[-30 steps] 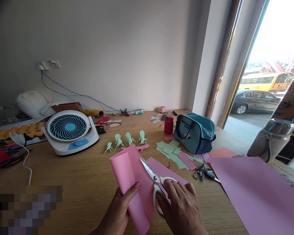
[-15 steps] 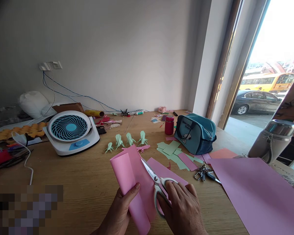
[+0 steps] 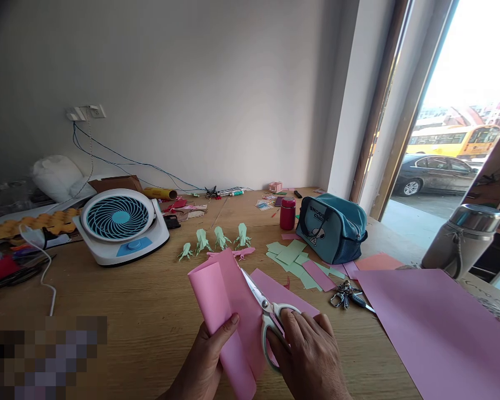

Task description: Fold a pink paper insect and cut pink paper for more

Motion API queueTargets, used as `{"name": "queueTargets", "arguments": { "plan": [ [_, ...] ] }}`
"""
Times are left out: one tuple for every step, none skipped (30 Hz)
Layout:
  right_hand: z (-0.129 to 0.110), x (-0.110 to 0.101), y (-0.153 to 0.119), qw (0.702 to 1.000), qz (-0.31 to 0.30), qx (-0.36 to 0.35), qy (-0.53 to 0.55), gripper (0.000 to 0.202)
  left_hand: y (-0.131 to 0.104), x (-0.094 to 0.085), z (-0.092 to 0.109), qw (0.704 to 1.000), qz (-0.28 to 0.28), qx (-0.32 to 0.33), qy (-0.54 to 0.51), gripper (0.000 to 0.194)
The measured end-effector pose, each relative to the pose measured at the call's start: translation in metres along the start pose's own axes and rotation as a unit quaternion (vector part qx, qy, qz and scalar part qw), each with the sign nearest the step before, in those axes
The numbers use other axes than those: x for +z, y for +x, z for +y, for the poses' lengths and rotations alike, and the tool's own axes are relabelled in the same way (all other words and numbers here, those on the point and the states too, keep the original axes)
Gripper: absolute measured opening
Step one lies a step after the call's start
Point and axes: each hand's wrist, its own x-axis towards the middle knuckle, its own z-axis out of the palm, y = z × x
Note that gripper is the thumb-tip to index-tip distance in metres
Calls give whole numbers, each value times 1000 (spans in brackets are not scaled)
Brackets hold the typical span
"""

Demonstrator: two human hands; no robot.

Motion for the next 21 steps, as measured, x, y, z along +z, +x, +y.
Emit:
{"name": "queueTargets", "arguments": {
  "plan": [
    [0,0,0,1000,0,2,2,26,0,0,0,1000,-4,0,2,37],
    [1,0,-1,1000,-1,7,5,26,1,-1,0,1000,-4,2,3,36],
    [2,1,-1,1000,-4,15,10,26,2,-2,-1,1000,-2,6,2,36],
    [3,1,-2,999,-10,26,21,25,2,-2,0,1000,2,12,0,35],
    [4,1,-3,998,-18,39,37,23,3,-3,0,1000,5,15,-2,34],
    [5,1,-4,996,-28,57,60,21,4,-3,1,1000,7,17,-5,34],
    [6,2,-4,992,-41,85,88,18,4,-3,1,1000,7,15,-6,33],
    [6,2,-4,983,-57,123,121,16,4,-2,2,1000,3,12,-6,33],
    [5,2,-4,969,-74,169,161,14,3,-2,2,1000,-2,8,-6,32],
    [4,2,-3,949,-91,221,206,16,3,-1,2,1000,-6,5,-7,32],
    [3,2,-2,923,-105,272,252,19,2,0,2,1000,-8,4,-8,31],
    [2,2,-1,895,-118,313,296,23,1,0,1,1000,-10,4,-8,31],
    [2,2,-1,870,-132,339,334,26,0,1,0,1000,-11,4,-7,31],
    [3,3,0,851,-147,349,363,28,0,0,-1,1000,-13,4,-5,31],
    [4,4,0,841,-163,350,380,29,0,0,-1,1000,-15,3,-2,31],
    [6,5,-1,837,-178,344,386,28,0,-1,-1,1000,-17,2,3,31],
    [8,6,-1,838,-189,336,386,27,1,-2,0,1000,-17,1,9,31],
    [10,6,-2,842,-195,327,383,26,2,-3,3,1000,-13,2,14,31],
    [12,7,-3,847,-196,320,377,25,3,-4,6,1000,-6,5,17,31],
    [13,8,-5,853,-194,313,369,25,5,-4,11,1000,4,9,19,31],
    [14,8,-6,860,-195,304,360,25,7,-5,16,1000,13,15,19,32]
  ]
}}
